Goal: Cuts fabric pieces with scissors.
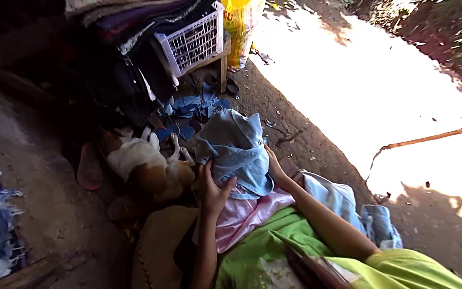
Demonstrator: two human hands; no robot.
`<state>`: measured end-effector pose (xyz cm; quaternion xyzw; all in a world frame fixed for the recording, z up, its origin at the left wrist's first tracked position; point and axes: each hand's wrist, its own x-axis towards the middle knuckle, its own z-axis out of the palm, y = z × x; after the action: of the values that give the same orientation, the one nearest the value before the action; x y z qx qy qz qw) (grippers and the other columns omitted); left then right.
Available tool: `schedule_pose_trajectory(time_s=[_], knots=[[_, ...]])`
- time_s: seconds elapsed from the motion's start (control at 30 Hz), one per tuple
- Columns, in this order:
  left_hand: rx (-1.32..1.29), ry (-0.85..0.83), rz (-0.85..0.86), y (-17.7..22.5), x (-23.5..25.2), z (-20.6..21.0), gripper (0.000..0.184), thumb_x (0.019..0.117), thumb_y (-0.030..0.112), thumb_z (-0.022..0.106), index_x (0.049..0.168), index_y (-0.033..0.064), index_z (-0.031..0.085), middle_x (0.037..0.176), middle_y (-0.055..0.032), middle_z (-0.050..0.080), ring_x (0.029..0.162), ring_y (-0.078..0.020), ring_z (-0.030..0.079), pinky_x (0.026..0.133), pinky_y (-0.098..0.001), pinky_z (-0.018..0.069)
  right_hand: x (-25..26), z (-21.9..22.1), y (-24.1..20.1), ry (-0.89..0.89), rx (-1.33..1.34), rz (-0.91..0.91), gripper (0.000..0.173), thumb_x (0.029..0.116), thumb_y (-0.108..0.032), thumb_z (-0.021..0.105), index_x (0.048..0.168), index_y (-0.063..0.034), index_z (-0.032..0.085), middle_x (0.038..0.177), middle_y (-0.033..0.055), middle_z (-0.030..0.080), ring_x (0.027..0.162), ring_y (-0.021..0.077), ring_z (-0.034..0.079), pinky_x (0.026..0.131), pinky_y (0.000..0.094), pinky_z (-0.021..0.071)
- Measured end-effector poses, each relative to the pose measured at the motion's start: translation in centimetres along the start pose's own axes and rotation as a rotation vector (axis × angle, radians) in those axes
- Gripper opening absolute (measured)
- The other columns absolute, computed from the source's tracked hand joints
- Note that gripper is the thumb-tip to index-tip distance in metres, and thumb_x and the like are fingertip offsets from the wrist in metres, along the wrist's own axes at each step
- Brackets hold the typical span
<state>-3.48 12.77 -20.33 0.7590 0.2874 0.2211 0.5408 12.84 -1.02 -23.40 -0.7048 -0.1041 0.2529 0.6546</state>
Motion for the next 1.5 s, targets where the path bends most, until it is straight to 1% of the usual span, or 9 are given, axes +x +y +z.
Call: schedule_pose_trajectory(time_s=[0.27,0.4,0.57,0.77,0.9,0.97,1.1,1.3,1.5], knots=[[-0.396,0.330,-0.020,3.4,-0.7,0.9,0.054,0.0930,0.006,0.063,0.134,-0.0204,0.041,0.123,-0.0201,0.061,0.111,-0.0028,0.060,0.098,-0.0175,0.0489,-5.5,4.2,-7.4,-0.061,0.452,-0.024,0.038,0.1034,-0.024,0.024,0.110,-0.0112,0.059,0.097,-0.0046,0.069,0.094,0.0034,0.066,0.087,0.0272,0.0554],[-0.350,0.511,0.005,7.7,-3.2,-0.6,0.071,0.0898,0.004,0.064,0.142,-0.0235,0.025,0.128,-0.0202,0.056,0.113,0.0054,0.056,0.097,-0.0122,0.0457,-9.4,6.1,-11.2,-0.387,1.016,-0.002,0.027,0.0971,-0.041,0.059,0.092,-0.0202,0.075,0.090,-0.0030,0.076,0.088,0.0049,0.072,0.081,0.0278,0.0595],[-0.242,0.737,0.394,10.7,-4.3,-5.0,0.096,0.0803,0.018,0.078,0.148,-0.0183,0.021,0.148,-0.0191,0.043,0.134,-0.0088,0.046,0.111,-0.0259,0.0422,-11.0,8.3,-14.7,-0.642,1.239,0.104,0.023,0.0956,-0.040,0.065,0.096,-0.0196,0.076,0.088,-0.0053,0.075,0.085,0.0022,0.071,0.078,0.0234,0.0589],[-0.215,0.440,0.454,11.3,-5.1,-3.5,0.093,0.0831,0.029,0.081,0.153,-0.0035,0.030,0.146,-0.0112,0.046,0.130,-0.0042,0.048,0.110,-0.0242,0.0434,-8.0,3.9,-13.4,-0.084,0.490,0.211,0.037,0.1122,-0.017,0.022,0.109,-0.0044,0.057,0.084,-0.0001,0.059,0.074,-0.0029,0.056,0.067,0.0123,0.0482],[-0.318,0.068,0.272,8.3,-4.7,1.2,0.051,0.0900,0.020,0.070,0.130,-0.0099,0.062,0.123,-0.0208,0.065,0.116,-0.0146,0.061,0.103,-0.0296,0.0496,-5.6,-7.7,-5.1,0.092,0.249,0.000,0.043,0.1113,-0.019,0.020,0.119,0.0018,0.058,0.099,0.0028,0.068,0.092,-0.0008,0.063,0.082,0.0173,0.0530],[-0.344,-0.040,0.173,6.7,-4.2,3.5,0.029,0.0930,0.007,0.062,0.115,-0.0090,0.072,0.109,-0.0179,0.071,0.105,-0.0124,0.064,0.097,-0.0267,0.0512,-5.8,-12.3,-4.2,0.134,0.035,0.203,0.043,0.1101,-0.025,0.020,0.109,-0.0099,0.060,0.090,-0.0051,0.069,0.084,-0.0026,0.065,0.077,0.0192,0.0556],[-0.358,-0.194,-0.034,4.8,-3.5,5.9,0.020,0.0945,-0.001,0.061,0.108,-0.0047,0.076,0.098,-0.0114,0.070,0.091,-0.0054,0.065,0.086,-0.0194,0.0536,-5.0,-18.5,-0.9,0.167,-0.301,0.404,0.042,0.1104,-0.025,0.032,0.140,0.0005,0.046,0.115,0.0120,0.061,0.095,0.0126,0.061,0.081,0.0321,0.0524],[-0.390,-0.276,-0.218,4.2,-2.1,6.1,0.020,0.0937,-0.005,0.060,0.110,-0.0079,0.072,0.106,-0.0137,0.070,0.093,-0.0043,0.065,0.085,-0.0186,0.0537,-1.3,-16.4,-4.1,0.343,-0.382,0.050,0.049,0.1055,-0.013,0.043,0.147,0.0096,0.030,0.124,0.0251,0.058,0.104,0.0187,0.064,0.092,0.0360,0.0520],[-0.371,-0.321,-0.206,3.7,0.3,6.8,0.029,0.0913,-0.007,0.058,0.116,-0.0031,0.073,0.119,-0.0147,0.064,0.084,-0.0016,0.060,0.073,-0.0153,0.0513,2.7,-7.0,-3.9,0.183,-0.192,-0.100,0.047,0.1026,-0.017,0.040,0.146,0.0005,0.035,0.107,0.0086,0.063,0.089,0.0115,0.064,0.081,0.0342,0.0555]])
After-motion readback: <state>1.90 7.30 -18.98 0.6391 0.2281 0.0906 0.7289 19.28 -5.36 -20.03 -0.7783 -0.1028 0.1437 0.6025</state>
